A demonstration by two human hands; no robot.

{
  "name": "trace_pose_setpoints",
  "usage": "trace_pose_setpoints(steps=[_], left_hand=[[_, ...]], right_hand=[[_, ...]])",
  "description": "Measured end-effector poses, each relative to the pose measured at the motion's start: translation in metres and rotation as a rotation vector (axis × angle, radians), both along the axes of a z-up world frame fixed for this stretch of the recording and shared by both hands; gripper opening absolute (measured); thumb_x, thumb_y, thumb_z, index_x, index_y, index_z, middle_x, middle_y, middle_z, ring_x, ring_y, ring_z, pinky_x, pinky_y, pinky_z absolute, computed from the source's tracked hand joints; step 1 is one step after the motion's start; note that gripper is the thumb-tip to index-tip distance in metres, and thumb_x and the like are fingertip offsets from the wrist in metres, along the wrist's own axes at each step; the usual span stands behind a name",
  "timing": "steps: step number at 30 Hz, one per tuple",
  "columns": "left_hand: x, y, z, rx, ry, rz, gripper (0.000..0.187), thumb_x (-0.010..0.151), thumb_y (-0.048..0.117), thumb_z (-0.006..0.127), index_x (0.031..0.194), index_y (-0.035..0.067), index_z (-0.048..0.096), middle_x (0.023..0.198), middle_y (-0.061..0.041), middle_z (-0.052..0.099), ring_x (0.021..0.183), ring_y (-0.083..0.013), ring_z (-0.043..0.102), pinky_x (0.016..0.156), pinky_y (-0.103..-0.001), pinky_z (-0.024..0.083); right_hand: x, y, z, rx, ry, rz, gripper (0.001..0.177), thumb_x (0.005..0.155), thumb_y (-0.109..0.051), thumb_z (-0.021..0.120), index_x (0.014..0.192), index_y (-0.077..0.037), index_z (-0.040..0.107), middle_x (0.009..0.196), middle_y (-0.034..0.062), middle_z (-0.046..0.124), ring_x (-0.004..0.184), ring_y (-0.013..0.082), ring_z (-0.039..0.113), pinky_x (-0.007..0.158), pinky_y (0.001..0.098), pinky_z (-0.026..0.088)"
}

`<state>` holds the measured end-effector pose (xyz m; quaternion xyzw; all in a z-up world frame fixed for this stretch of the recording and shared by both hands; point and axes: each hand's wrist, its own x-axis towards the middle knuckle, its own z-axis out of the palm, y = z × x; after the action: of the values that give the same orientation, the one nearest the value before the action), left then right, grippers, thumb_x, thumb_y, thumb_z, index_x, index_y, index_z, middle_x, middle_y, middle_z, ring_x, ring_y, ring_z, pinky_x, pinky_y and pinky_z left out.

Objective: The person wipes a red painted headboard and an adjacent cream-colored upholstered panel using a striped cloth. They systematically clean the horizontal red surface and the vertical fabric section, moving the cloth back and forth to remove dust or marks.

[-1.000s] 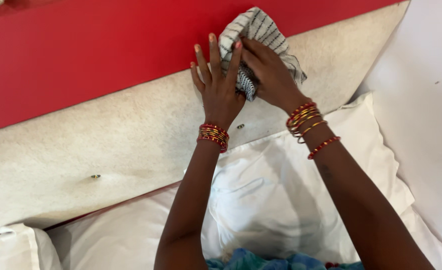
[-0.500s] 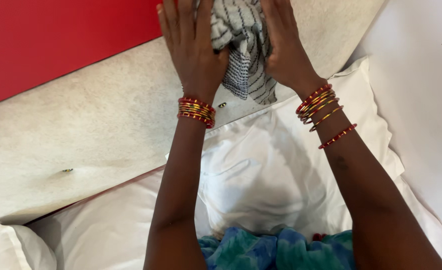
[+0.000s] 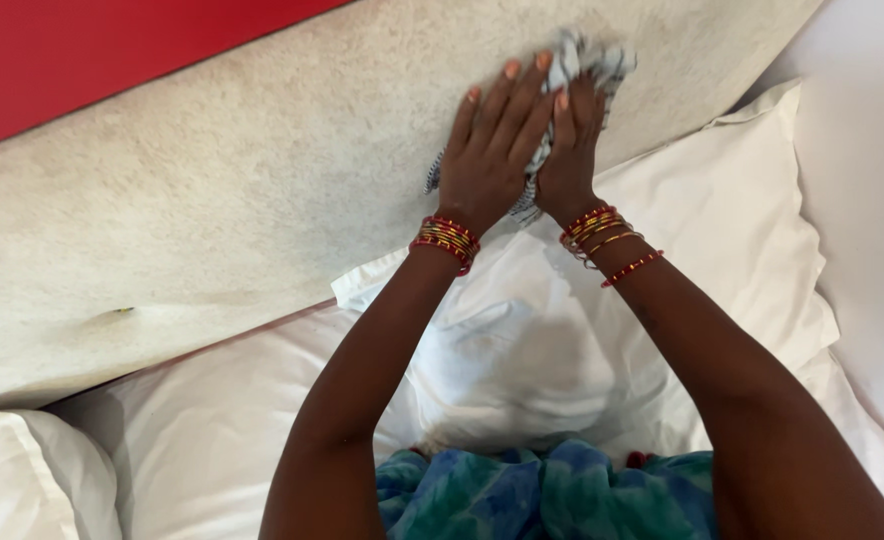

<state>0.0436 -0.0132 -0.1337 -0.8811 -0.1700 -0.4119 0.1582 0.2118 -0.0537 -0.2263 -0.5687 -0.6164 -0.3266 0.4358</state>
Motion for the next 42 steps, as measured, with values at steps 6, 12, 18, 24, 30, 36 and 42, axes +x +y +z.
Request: trace_pose_setpoints(steps=[6,12,18,24,30,36,42], left_hand=[[-0.024,-0.003,-0.062,0.052,0.287,-0.047,0.052,0.107,0.017,0.043,0.159,0.013,0.043,0.171,-0.004,0.027,0.158,-0.0198,0.026,0.13,-0.041,0.014],[-0.044,-0.001,-0.063,0.166,0.323,-0.073,0.046,0.108,0.019,0.047,0.152,0.006,0.05,0.168,-0.008,0.033,0.156,-0.0214,0.032,0.129,-0.039,0.024],[-0.051,-0.001,-0.027,0.067,0.051,-0.181,0.027,0.112,0.019,0.052,0.135,0.012,0.064,0.163,-0.005,0.042,0.15,-0.0181,0.041,0.115,-0.038,0.029],[-0.063,0.009,0.067,0.245,-0.335,-0.069,0.017,0.108,0.027,0.063,0.122,0.02,0.068,0.147,-0.001,0.054,0.141,-0.0184,0.044,0.114,-0.048,0.018],[-0.09,0.029,0.108,-0.019,-0.285,0.089,0.022,0.099,0.01,0.065,0.118,0.016,0.076,0.123,0.0,0.07,0.123,-0.0213,0.057,0.113,-0.053,0.025],[-0.095,0.031,0.049,0.038,-0.258,-0.037,0.019,0.109,0.019,0.064,0.126,0.019,0.072,0.149,-0.002,0.057,0.146,-0.0165,0.046,0.122,-0.043,0.03],[-0.108,0.033,-0.053,0.146,0.085,-0.079,0.024,0.114,0.025,0.055,0.135,0.017,0.066,0.165,-0.001,0.041,0.154,-0.0177,0.034,0.128,-0.04,0.018]], right_hand=[[-0.002,-0.032,-0.083,-0.23,-0.198,0.018,0.08,0.095,-0.003,0.057,0.153,0.013,0.005,0.15,0.0425,0.025,0.14,0.0658,0.028,0.119,0.0777,0.017],[-0.033,-0.061,-0.06,-0.465,-0.227,0.015,0.078,0.083,-0.001,0.06,0.143,0.024,0.018,0.139,0.0492,0.031,0.133,0.0686,0.033,0.117,0.0731,0.025],[-0.043,-0.04,-0.041,-0.455,-0.085,0.148,0.08,0.091,0.001,0.056,0.147,0.028,0.006,0.148,0.0548,0.018,0.142,0.0702,0.025,0.124,0.0653,0.026],[-0.06,0.012,0.037,-0.214,0.004,0.195,0.086,0.105,-0.012,0.058,0.155,0.017,-0.006,0.159,0.0469,0.006,0.151,0.0628,0.009,0.131,0.0619,0.016],[-0.125,0.025,0.105,-0.08,0.098,0.171,0.086,0.106,-0.054,0.045,0.165,-0.005,0.008,0.171,0.0207,0.012,0.158,0.0426,0.012,0.13,0.0555,0.012],[-0.121,0.027,0.032,-0.058,0.027,0.188,0.079,0.104,-0.05,0.044,0.161,-0.002,0.018,0.164,0.0277,0.018,0.155,0.0461,0.02,0.127,0.0631,0.016],[-0.068,0.012,-0.088,-0.399,-0.284,0.154,0.057,0.096,-0.012,0.061,0.145,0.011,0.043,0.139,0.0412,0.043,0.125,0.0541,0.045,0.106,0.0626,0.041]])
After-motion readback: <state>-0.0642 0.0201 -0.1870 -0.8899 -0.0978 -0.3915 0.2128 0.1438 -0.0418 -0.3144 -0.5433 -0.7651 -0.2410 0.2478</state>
